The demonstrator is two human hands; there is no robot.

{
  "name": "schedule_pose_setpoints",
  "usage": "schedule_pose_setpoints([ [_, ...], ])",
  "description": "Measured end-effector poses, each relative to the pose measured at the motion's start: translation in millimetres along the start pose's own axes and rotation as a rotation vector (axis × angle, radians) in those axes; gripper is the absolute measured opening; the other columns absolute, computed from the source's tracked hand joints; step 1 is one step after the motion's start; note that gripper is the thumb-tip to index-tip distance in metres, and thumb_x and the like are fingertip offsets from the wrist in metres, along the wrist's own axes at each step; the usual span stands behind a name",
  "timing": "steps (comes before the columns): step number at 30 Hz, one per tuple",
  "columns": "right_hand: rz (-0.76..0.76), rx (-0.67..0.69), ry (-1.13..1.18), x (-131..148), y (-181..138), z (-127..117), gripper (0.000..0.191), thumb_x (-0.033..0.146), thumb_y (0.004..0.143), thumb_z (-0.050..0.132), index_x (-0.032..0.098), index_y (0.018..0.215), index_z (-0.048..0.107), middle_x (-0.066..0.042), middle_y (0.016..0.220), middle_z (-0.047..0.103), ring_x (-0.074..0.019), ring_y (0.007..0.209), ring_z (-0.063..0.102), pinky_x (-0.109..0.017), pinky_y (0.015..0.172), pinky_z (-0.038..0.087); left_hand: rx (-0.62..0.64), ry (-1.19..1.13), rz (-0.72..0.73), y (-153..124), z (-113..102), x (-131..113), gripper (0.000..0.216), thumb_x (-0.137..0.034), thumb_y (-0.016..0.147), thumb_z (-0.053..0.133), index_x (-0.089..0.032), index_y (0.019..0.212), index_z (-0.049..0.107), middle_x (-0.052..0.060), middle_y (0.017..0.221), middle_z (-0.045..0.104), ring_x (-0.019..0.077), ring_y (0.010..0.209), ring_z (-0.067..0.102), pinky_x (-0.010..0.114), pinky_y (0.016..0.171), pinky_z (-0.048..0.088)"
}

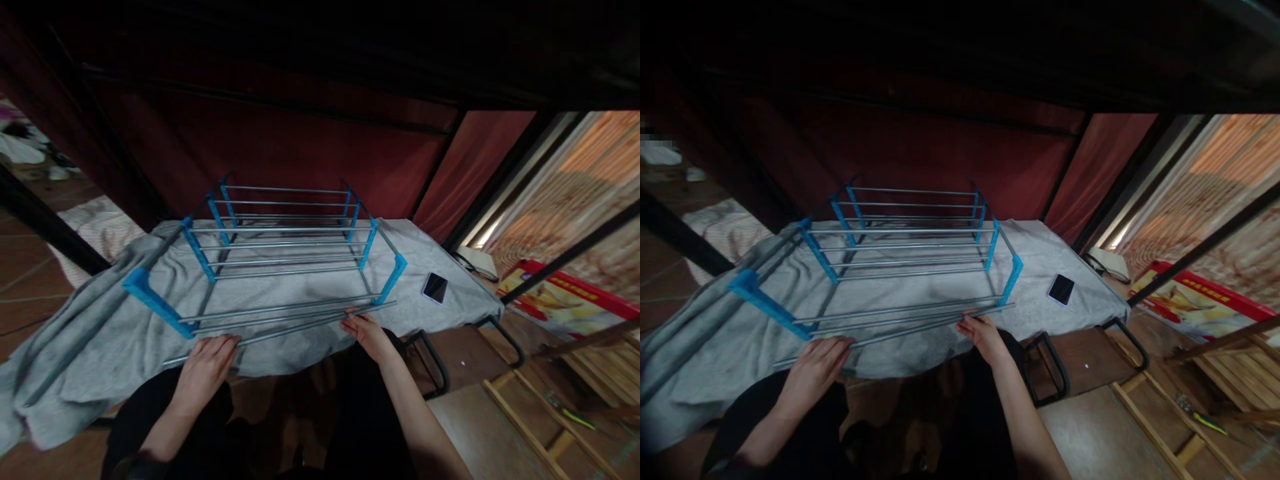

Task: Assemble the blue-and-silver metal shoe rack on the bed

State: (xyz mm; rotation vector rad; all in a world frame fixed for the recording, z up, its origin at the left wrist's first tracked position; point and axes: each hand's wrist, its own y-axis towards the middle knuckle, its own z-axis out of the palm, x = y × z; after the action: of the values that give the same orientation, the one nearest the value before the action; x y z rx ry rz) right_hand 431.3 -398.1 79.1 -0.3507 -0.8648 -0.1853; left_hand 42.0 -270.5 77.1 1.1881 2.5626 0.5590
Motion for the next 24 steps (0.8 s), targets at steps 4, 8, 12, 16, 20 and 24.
schedule_pose_setpoints([
  [4, 0.101, -0.072, 0.002, -22, 0, -14, 0.028, 0.028, 0.064, 0.091, 0.019, 0.083, 0.073, -0.002, 0.078, 0.076, -0.0207, 0.082, 0.075, -0.039, 0.089, 0.057, 0.039, 0.0, -0.065, -4, 6, -1, 0.033, -0.033, 0.099, 0.039, -0.02, 0.113, 0.067, 0.009, 0.099, 0.071, 0.0251, 0.094, 0.064, 0.041, 0.088, 0.044],
  [8, 0.071, -0.105, 0.06, -37, 1, -35, 0.02, 0.025, 0.067, 0.088, 0.021, 0.08, 0.073, -0.002, 0.085, 0.077, -0.02, 0.088, 0.074, -0.039, 0.096, 0.056, 0.063, -0.025, -0.129, -6, 16, -11, 0.033, -0.031, 0.099, 0.04, -0.021, 0.116, 0.066, 0.009, 0.101, 0.071, 0.0257, 0.094, 0.064, 0.042, 0.09, 0.043],
  [12, 0.034, -0.177, 0.103, -47, 1, -55, 0.017, 0.023, 0.07, 0.085, 0.023, 0.082, 0.073, -0.003, 0.097, 0.078, -0.0188, 0.098, 0.073, -0.038, 0.101, 0.055, 0.095, -0.055, -0.178, -10, 19, -19, 0.033, -0.024, 0.097, 0.04, -0.02, 0.114, 0.067, 0.01, 0.101, 0.07, 0.0267, 0.093, 0.064, 0.044, 0.09, 0.043],
  [16, 0.015, -0.214, 0.105, -58, 5, -58, 0.016, 0.024, 0.071, 0.084, 0.024, 0.084, 0.073, -0.003, 0.097, 0.078, -0.0198, 0.102, 0.073, -0.04, 0.105, 0.054, 0.138, -0.057, -0.244, -12, 16, -21, 0.034, -0.019, 0.095, 0.038, -0.019, 0.11, 0.069, 0.012, 0.101, 0.069, 0.0277, 0.093, 0.063, 0.044, 0.091, 0.042],
  [20, -0.021, -0.218, 0.074, -65, 13, -45, 0.015, 0.023, 0.07, 0.084, 0.024, 0.08, 0.073, -0.002, 0.091, 0.078, -0.022, 0.101, 0.073, -0.044, 0.105, 0.054, 0.11, -0.045, -0.305, -9, 16, -17, 0.032, -0.018, 0.093, 0.04, -0.02, 0.106, 0.069, 0.013, 0.102, 0.068, 0.0279, 0.097, 0.061, 0.046, 0.094, 0.042],
  [24, -0.091, -0.236, 0.066, -72, 20, -34, 0.017, 0.026, 0.07, 0.085, 0.026, 0.076, 0.069, 0.0, 0.085, 0.077, -0.0208, 0.095, 0.074, -0.044, 0.103, 0.055, 0.037, -0.029, -0.378, -10, 20, -11, 0.028, -0.019, 0.092, 0.043, -0.02, 0.105, 0.068, 0.015, 0.111, 0.066, 0.0307, 0.108, 0.058, 0.051, 0.101, 0.039],
])
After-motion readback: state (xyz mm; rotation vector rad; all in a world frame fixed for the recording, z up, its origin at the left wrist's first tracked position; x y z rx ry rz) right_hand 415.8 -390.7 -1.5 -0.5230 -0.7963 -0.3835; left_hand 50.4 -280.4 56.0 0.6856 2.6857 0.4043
